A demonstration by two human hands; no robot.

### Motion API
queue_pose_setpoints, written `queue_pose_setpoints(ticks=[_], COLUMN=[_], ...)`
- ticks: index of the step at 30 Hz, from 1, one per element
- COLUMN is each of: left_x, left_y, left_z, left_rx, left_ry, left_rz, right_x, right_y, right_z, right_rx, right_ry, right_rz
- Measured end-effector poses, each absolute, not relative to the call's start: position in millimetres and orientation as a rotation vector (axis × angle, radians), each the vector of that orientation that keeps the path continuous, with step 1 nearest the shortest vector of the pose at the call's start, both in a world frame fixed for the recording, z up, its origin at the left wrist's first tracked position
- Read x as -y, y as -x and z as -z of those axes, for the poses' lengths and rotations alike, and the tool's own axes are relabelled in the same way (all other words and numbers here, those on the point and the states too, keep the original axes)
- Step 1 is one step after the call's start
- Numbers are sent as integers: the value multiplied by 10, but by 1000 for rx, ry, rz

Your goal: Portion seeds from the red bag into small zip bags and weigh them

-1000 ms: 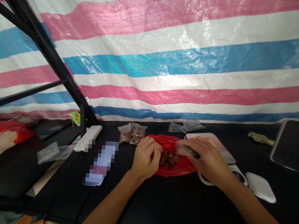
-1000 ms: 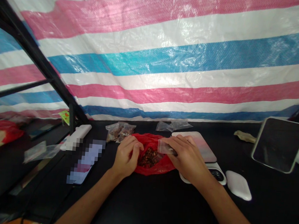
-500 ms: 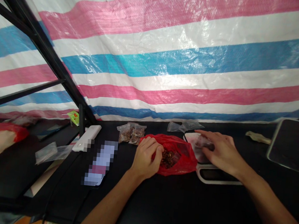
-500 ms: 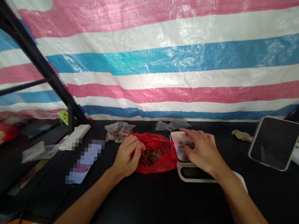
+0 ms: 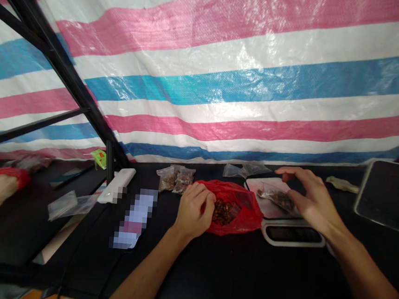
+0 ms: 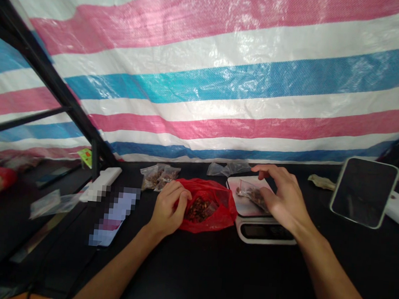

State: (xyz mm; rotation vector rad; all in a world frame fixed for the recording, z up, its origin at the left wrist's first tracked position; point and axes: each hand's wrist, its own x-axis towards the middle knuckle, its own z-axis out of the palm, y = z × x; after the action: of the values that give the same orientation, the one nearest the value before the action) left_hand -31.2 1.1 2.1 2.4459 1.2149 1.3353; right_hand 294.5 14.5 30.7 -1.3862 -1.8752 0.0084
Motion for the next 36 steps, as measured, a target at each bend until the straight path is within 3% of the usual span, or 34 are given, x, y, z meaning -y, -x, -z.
queue_pose_setpoints(ticks=[21, 36], left_x=[-8, 121], left_y=[319, 185], left_z=[-33, -17], left_rx=[-1133, -995], left_ry=[-2441, -2182], left_rz=[-1475, -1325], right_x=[-174, 61], right_y=[-3140, -2146], right_z=[-80, -220], right_rx=[2159, 1679], right_ry=[1486, 1048], right_rz=[-144, -490])
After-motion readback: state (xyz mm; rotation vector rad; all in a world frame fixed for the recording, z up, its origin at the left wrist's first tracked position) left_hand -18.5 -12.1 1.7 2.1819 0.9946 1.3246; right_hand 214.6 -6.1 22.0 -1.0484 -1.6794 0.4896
